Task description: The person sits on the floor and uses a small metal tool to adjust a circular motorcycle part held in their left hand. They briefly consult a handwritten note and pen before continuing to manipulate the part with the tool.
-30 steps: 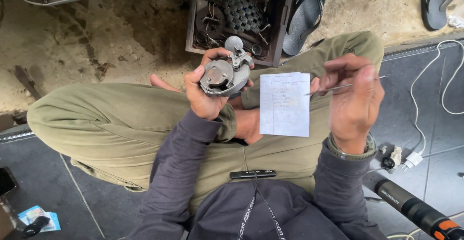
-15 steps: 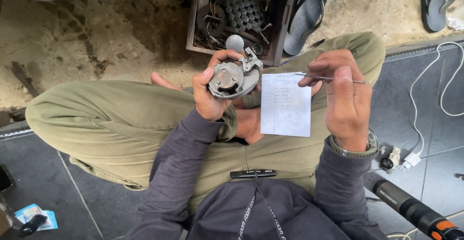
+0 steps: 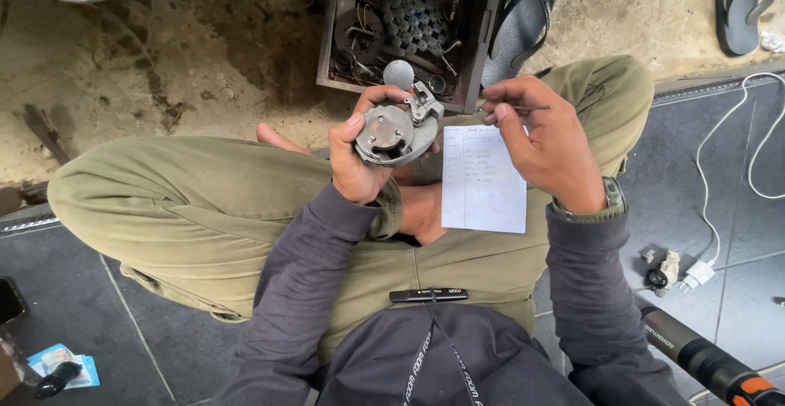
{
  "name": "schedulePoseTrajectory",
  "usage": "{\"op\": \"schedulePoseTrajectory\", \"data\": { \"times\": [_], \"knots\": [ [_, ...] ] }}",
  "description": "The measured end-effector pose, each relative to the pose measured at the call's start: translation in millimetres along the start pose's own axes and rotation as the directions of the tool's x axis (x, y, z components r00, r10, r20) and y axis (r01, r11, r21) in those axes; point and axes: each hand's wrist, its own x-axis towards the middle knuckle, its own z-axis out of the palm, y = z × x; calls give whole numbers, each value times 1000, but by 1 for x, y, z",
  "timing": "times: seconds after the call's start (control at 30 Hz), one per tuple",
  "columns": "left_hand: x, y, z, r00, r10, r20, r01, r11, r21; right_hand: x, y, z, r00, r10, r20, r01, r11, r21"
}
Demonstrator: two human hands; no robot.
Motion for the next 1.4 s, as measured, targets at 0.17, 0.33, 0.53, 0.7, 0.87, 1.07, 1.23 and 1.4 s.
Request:
{"op": "schedulePoseTrajectory", "data": {
  "times": [0.17, 0.33, 0.53, 0.7, 0.87, 1.07, 1.23, 1.4],
  "knots": [
    [1, -3, -2, 1000, 12, 0, -12, 1000, 7, 5, 9, -5, 1000, -17, 13, 17, 999, -37],
    [1, -1, 4, 999, -2, -32, 3, 1000, 25, 4, 22, -19, 999, -39, 4, 39, 992, -116],
    [-1, -2, 1, 999, -18, -42, 19, 999, 28, -2, 49, -23, 999, 19, -37, -25, 984, -175],
    [1, -3, 1, 997, -47, -59, 49, 998, 30, -4, 77, -15, 996, 93, -14, -93, 996, 16],
    [1, -3, -1, 996, -44, -80, 46, 998, 31, -5, 91, -18, 997, 72, -28, -70, 994, 84],
    [1, 1, 10, 994, -66, -91, 78, 989, 127, -4, 84, -15, 993, 118, 21, -118, 992, 36],
    [-2, -6, 4, 987, -117, -111, 126, 988, 87, -2, 79, -10, 993, 106, 44, -101, 991, -92],
    [-5, -12, 4, 975, -173, -137, 179, 983, 32, -2, 80, -5, 996, 63, 57, -53, 985, -163]
  ]
}}
